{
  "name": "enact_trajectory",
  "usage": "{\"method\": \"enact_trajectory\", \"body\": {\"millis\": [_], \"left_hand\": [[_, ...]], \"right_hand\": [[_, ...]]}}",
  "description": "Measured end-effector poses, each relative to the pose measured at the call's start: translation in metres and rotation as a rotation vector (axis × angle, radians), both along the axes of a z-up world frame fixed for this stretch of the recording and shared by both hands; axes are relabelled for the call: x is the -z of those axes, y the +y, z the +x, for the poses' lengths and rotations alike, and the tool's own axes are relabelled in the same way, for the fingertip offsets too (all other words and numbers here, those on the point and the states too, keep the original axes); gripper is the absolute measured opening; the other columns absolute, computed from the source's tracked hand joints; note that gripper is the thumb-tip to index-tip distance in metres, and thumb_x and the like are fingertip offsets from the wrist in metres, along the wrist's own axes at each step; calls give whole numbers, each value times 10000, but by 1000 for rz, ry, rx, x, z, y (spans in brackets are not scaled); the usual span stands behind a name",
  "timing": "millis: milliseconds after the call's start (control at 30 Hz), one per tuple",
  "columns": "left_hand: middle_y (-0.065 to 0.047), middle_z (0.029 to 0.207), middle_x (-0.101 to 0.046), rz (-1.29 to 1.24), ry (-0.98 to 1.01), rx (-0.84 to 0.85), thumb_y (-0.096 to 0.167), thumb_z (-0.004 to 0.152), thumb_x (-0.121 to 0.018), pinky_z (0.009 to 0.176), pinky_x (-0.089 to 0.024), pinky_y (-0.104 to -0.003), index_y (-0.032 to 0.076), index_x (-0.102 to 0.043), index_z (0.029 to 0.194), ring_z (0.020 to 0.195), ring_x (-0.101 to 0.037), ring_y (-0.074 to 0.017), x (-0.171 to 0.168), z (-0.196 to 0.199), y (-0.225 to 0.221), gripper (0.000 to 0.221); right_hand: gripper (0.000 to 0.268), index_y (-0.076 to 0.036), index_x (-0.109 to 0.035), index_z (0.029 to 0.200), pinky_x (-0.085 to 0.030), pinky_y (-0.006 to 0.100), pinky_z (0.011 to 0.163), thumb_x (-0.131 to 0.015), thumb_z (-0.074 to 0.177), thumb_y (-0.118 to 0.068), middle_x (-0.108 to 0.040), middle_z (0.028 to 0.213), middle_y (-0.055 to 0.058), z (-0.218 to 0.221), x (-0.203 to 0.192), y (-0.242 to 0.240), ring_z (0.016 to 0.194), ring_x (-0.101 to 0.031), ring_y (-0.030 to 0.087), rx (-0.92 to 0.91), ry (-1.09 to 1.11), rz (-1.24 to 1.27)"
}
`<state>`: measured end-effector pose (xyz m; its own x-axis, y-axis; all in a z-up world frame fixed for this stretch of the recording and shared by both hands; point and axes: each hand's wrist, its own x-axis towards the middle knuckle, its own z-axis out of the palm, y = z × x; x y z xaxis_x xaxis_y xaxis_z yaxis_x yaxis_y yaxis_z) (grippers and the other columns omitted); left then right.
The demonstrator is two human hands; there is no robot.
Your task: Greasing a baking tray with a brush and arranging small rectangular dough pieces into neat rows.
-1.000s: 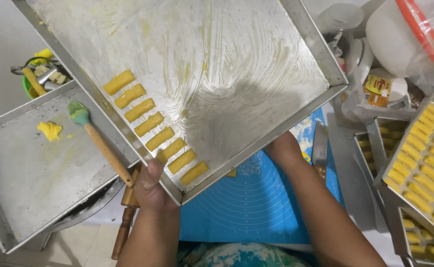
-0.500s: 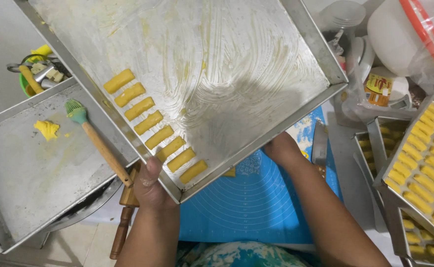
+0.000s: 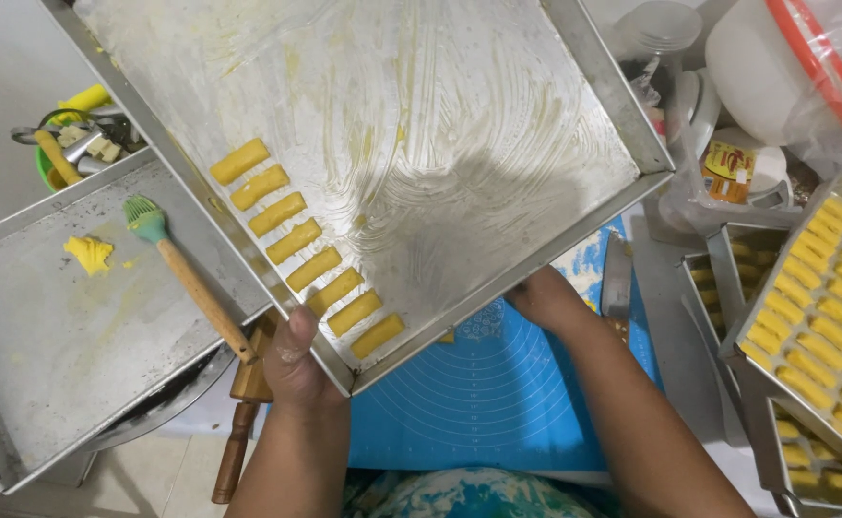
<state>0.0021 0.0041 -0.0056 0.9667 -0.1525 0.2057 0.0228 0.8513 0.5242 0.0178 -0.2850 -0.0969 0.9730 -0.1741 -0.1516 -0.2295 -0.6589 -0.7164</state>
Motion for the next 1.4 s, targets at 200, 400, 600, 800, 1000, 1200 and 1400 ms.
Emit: {"method": "enact_trajectory", "body": {"millis": [200,400,600,800,1000,1200,1400], "left_hand": [[-177,1078,-704,-42,-8,16,292,854,-688,940,-561,-636,-12,-542,1371,927,-742,-291,0,-3,-3,617],[-153,1062,-718,-40,4,33,300,859,-685,949,-560,-615,-1,-572,1348,919,-743,-275,-1,-4,-5,586],[-172,1081,-716,-29,9,37,334,843,-690,955,-553,-627,4,-568,1352,925,-746,-302,9,0,-1,620],[-163,1044,-724,-5,17,33,322,842,-684,935,-570,-624,5,-583,1330,888,-750,-289,20,3,1,590],[-164,1067,-728,14,37,55,369,838,-687,941,-568,-626,31,-597,1328,881,-748,-283,14,6,-5,602],[-178,1214,-701,-82,13,178,317,876,-625,1006,-471,-715,88,-535,1427,1017,-722,-331,55,24,-19,603],[-156,1530,-494,-231,-32,389,306,970,-758,1105,-469,-598,106,-401,1552,1416,-469,-394,83,30,-32,711]], "right_hand": [[372,49,-704,1257,-585,552,817,-598,909,-29,-718,1140,308,-3,2,-4,975,-719,459,-3,15,38],[379,50,-705,1254,-587,548,803,-613,894,-21,-727,1121,306,-1,4,-4,956,-726,456,-9,33,75],[386,51,-706,1251,-590,545,789,-628,879,-14,-736,1101,304,0,6,-4,936,-734,453,-14,49,112],[367,-1,-722,1257,-591,440,684,-629,903,-32,-762,994,236,2,18,-20,749,-731,298,-12,31,119],[201,-31,-761,1061,-571,502,724,-688,923,-157,-728,1027,209,-17,19,-25,861,-727,388,53,-60,11],[384,-49,-702,1265,-524,593,938,-569,909,-106,-642,1161,322,-92,-5,9,1150,-624,516,177,35,-23],[463,-111,-546,1465,-543,403,850,-498,1009,-170,-622,1160,83,-140,27,6,1007,-682,269,-32,142,-96]]}}
